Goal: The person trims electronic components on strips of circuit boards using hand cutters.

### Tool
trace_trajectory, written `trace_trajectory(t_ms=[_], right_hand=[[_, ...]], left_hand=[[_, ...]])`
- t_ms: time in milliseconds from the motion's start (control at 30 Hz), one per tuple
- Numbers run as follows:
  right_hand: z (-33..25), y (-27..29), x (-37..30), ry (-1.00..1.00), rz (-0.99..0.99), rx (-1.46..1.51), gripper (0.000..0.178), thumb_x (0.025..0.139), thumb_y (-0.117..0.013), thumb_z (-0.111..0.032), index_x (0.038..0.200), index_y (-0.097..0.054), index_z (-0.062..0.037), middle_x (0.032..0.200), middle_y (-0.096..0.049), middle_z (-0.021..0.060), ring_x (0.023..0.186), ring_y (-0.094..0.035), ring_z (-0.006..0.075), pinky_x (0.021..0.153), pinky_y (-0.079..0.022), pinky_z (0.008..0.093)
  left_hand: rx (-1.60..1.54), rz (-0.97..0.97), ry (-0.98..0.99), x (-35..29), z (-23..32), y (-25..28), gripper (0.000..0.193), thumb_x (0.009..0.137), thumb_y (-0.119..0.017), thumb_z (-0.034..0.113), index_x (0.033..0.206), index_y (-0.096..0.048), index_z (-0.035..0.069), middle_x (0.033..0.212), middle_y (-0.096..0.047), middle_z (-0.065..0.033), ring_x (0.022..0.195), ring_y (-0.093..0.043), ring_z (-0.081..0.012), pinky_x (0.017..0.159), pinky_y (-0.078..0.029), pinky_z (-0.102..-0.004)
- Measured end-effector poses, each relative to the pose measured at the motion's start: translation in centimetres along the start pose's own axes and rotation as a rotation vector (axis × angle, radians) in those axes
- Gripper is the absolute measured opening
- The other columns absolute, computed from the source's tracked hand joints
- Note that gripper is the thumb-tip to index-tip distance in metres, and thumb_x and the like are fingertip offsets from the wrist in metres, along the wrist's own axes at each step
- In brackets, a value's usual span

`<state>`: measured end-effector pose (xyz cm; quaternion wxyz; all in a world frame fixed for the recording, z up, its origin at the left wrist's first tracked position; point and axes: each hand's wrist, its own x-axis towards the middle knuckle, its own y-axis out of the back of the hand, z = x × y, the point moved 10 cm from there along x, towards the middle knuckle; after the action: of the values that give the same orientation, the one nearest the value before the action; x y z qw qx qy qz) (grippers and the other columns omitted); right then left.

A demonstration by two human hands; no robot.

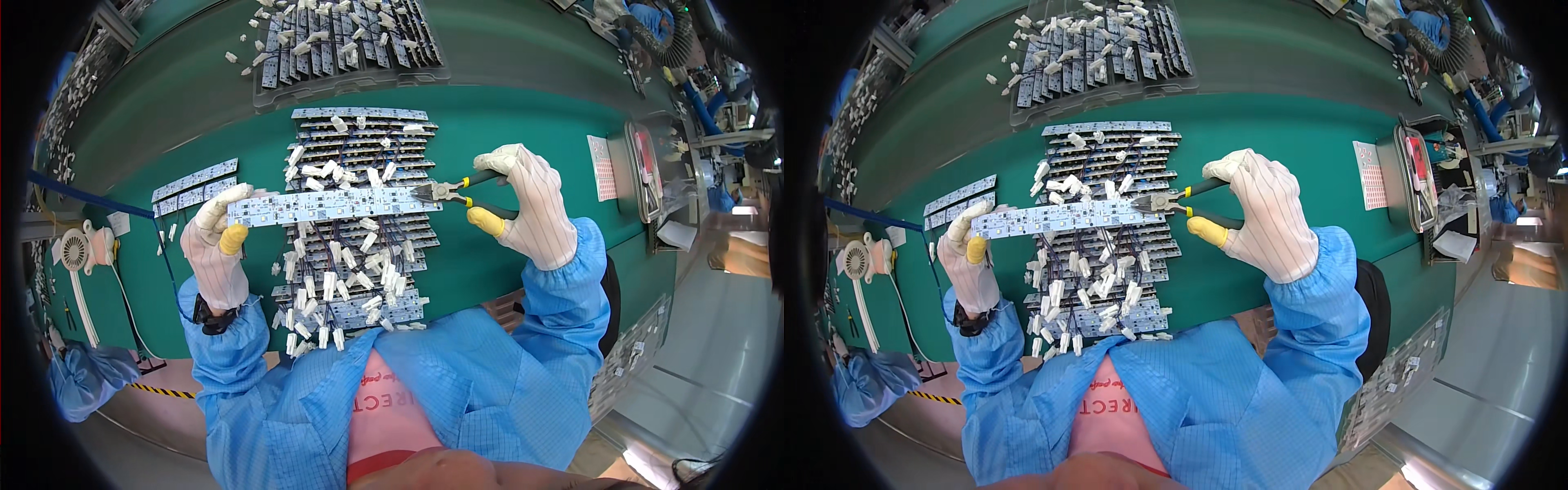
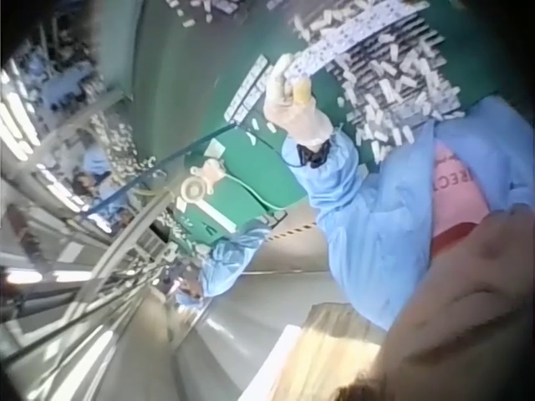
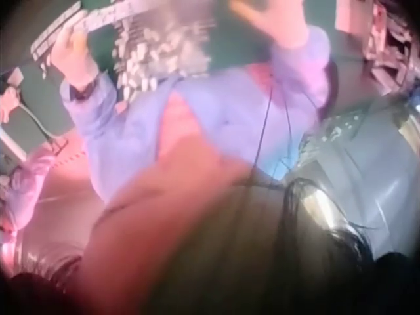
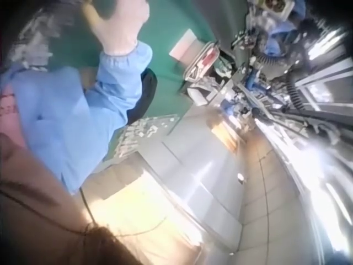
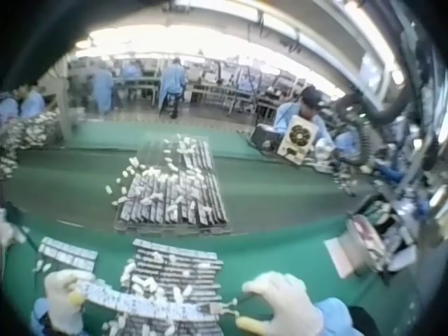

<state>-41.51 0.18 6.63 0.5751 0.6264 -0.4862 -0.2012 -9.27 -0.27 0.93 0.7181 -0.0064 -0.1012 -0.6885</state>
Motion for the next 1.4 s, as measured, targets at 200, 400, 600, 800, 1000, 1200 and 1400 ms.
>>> trace_trajectory(t_ms=[200, 400, 600, 800, 1000, 1200, 1400], right_hand=[[0.5, 0.0, 0.2, -0.052, 0.003, 0.093, 0.058, 0.070, -0.072, -0.049, 0.110, -0.056, -0.0104, 0.098, -0.055, 0.0048, 0.078, -0.053, 0.0201, 0.076, -0.040, 0.0345], [0.0, 0.0, 0.4, 0.031, 0.006, 0.022, 0.057, 0.070, -0.073, -0.047, 0.110, -0.056, -0.0105, 0.096, -0.056, 0.0050, 0.078, -0.053, 0.0207, 0.070, -0.042, 0.0324], [0.3, -1.4, 0.7, 0.020, -0.129, 0.118, 0.043, 0.068, -0.078, -0.032, 0.099, -0.059, -0.0080, 0.082, -0.059, 0.0065, 0.068, -0.056, 0.0196, 0.060, -0.044, 0.0294], [13.6, -1.5, -1.8, -0.551, 0.097, -0.313, 0.039, 0.074, -0.075, -0.026, 0.105, -0.057, -0.0115, 0.097, -0.064, 0.0064, 0.086, -0.063, 0.0280, 0.071, -0.049, 0.0386], [10.8, -3.7, -1.8, -0.292, -0.071, -0.817, 0.075, 0.069, -0.078, -0.031, 0.135, -0.043, -0.0179, 0.127, -0.048, 0.0078, 0.111, -0.053, 0.0269, 0.084, -0.046, 0.0355], [-3.0, -3.9, 3.6, -0.330, -0.133, 1.274, 0.075, 0.088, -0.056, -0.051, 0.134, -0.037, 0.0048, 0.082, -0.061, 0.0098, 0.058, -0.058, 0.0105, 0.050, -0.042, 0.0175], [-0.8, -6.3, 4.9, -0.372, -0.031, 1.448, 0.056, 0.086, -0.066, -0.032, 0.123, -0.046, 0.0041, 0.084, -0.061, 0.0077, 0.055, -0.054, 0.0066, 0.046, -0.037, 0.0147]], left_hand=[[-0.060, 0.002, -0.008, -0.1, -0.2, 0.2, 0.050, 0.081, -0.070, 0.037, 0.113, -0.060, -0.001, 0.097, -0.069, -0.0113, 0.082, -0.062, -0.0096, 0.065, -0.044, -0.0176], [-0.099, -0.009, 0.003, 0.0, -0.5, 0.0, 0.048, 0.082, -0.069, 0.036, 0.112, -0.061, -0.001, 0.097, -0.069, -0.0112, 0.084, -0.063, -0.0105, 0.068, -0.046, -0.0187], [0.101, -0.014, 0.036, 0.3, -0.7, 0.1, 0.037, 0.087, -0.066, 0.027, 0.111, -0.062, -0.001, 0.098, -0.068, -0.0091, 0.083, -0.061, -0.0075, 0.065, -0.043, -0.0168], [0.060, 0.021, 0.012, 0.0, 0.4, 0.1, 0.041, 0.086, -0.067, 0.030, 0.112, -0.062, -0.001, 0.094, -0.067, -0.0050, 0.069, -0.052, -0.0038, 0.057, -0.037, -0.0170], [-0.192, 0.028, 0.103, -0.4, -0.1, 0.2, 0.049, 0.082, -0.071, 0.034, 0.115, -0.061, -0.001, 0.092, -0.067, -0.0019, 0.059, -0.042, -0.0004, 0.048, -0.023, -0.0172], [-0.462, 0.066, -0.032, -0.8, 0.1, 0.0, 0.045, 0.079, -0.073, 0.015, 0.115, -0.057, -0.008, 0.105, -0.066, -0.0156, 0.095, -0.063, -0.0183, 0.085, -0.049, -0.0283], [0.038, -0.041, -0.269, 0.3, 3.0, 1.1, 0.047, 0.071, -0.078, 0.027, 0.105, -0.062, -0.002, 0.096, -0.068, -0.0173, 0.092, -0.066, -0.0276, 0.084, -0.052, -0.0387]])
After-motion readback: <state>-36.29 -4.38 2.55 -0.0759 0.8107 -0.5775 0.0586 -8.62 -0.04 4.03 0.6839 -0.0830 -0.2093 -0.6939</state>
